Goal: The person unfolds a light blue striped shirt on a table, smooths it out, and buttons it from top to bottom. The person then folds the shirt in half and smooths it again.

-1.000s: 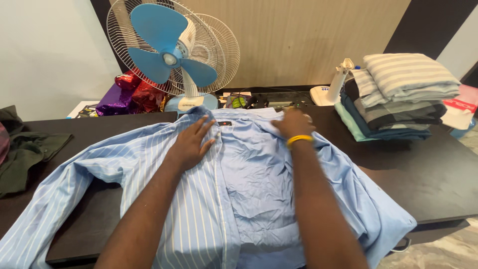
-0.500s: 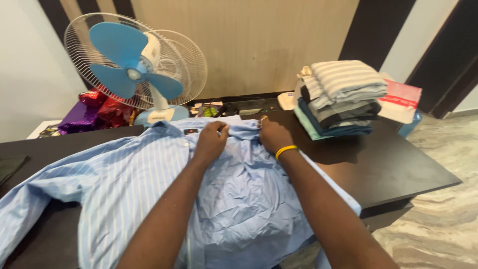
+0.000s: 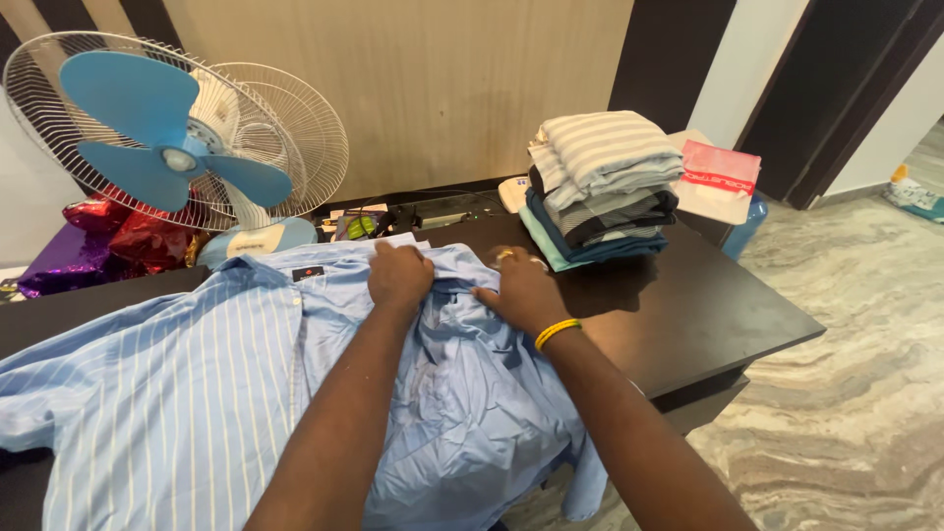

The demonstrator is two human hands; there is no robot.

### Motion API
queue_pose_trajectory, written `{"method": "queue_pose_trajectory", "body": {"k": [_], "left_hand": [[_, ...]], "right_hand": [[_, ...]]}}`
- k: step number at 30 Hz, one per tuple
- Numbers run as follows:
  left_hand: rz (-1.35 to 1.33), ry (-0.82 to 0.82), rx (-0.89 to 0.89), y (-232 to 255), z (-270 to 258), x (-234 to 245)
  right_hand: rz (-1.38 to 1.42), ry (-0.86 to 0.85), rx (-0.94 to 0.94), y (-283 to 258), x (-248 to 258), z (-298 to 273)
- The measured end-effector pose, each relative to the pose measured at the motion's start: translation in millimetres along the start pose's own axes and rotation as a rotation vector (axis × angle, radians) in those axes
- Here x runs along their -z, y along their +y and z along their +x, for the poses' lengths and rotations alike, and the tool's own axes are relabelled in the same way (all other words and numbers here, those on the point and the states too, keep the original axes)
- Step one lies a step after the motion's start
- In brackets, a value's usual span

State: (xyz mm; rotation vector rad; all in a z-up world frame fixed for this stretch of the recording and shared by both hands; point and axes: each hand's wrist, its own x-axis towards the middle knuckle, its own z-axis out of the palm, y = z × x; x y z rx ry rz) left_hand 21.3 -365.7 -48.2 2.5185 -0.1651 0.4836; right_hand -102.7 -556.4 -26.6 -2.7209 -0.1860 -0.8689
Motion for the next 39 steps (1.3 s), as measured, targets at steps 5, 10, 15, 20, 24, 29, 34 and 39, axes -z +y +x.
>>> {"method": "queue_pose_trajectory", "body": {"k": [5, 10, 15, 20, 24, 29, 34, 39], "left_hand": [[-0.102, -0.007, -0.243, 33, -3, 15], [0.097, -0.417, 0.092, 67, 2, 14], [0.188, -0.516, 0.096, 54, 31, -35], [-0.091, -0.488, -0.158, 24, 94, -101], [-1.289, -0.356, 0.212, 19, 116, -102], [-1.999, -0.2, 0.272, 15, 117, -58], [-2.117, -0.067, 0.302, -3, 110, -27], [-1.714, -0.009, 0.137, -38, 104, 0]], "right_hand": [[0.271, -0.39, -0.362, 40, -3, 10], [0.392, -0.398, -0.285, 64, -17, 15], [0.304, -0.025, -0.065, 54, -6, 10], [0.013, 0.164, 0.081, 12, 25, 7], [0.158, -0.023, -0.127, -3, 35, 14], [0.228, -0.391, 0.056, 7, 38, 21], [-0.103, -0.094, -0.17, -31, 74, 6], [0.113, 0.019, 0.099, -111, 123, -22]]}}
